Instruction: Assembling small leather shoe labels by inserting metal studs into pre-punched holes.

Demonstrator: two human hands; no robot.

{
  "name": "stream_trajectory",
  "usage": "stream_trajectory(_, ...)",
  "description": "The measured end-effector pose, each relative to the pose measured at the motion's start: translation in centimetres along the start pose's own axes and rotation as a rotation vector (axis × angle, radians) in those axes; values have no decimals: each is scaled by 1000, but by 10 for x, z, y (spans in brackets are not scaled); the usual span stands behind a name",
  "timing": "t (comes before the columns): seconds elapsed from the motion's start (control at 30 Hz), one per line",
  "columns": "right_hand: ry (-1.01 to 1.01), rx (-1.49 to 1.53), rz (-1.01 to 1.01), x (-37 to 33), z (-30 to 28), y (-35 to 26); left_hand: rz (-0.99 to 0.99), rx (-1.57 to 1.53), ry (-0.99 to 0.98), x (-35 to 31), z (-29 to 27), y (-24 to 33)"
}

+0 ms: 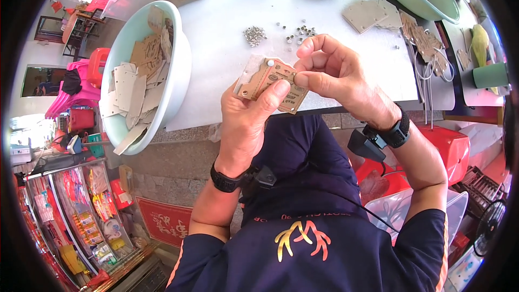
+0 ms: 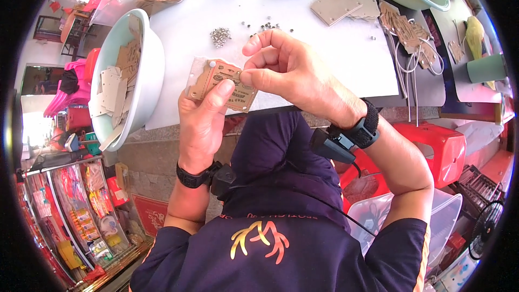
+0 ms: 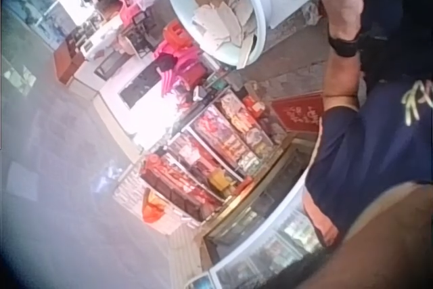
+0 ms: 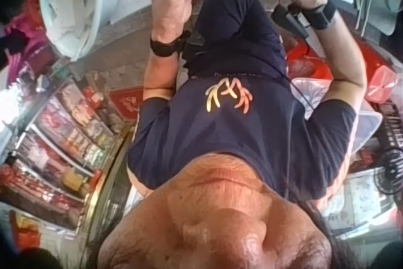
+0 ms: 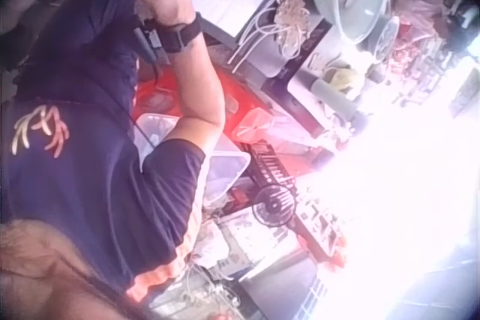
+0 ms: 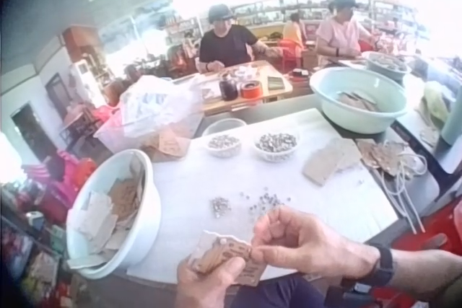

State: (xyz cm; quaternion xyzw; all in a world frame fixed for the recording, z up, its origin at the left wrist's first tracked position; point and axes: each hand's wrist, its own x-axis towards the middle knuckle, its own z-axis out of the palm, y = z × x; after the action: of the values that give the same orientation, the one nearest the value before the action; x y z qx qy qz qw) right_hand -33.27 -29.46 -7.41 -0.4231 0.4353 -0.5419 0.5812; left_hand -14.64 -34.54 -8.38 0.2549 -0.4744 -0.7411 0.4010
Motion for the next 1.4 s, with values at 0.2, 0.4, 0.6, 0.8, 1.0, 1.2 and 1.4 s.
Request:
stream_trajectory(0.2,-1,-30,-48,-1,2,7,-62,19,19,-2,1,2)
stream_trajectory(0.4,-4,-187,-68,0,2,8,-37,92,46,-5,-6,-2)
stream_trajectory(0.6,349,-647,-351,13,-47,-31,58,143,156,-9,-23,4)
stream_trajectory(0.8,282,-1242,-309,15,-67,-39,48,97,179,-8,-30,2)
stream_trajectory(1.0,233,-1346,-252,26,-69,-28,50,87,172,-6,-32,0)
stream_trajectory(1.2,181,-1450,-306,33,-70,-21,30,75,128,-4,-36,0)
stream_trajectory(1.4,163,-1483,-296,36,-61,-24,23,69,146,-4,-35,2)
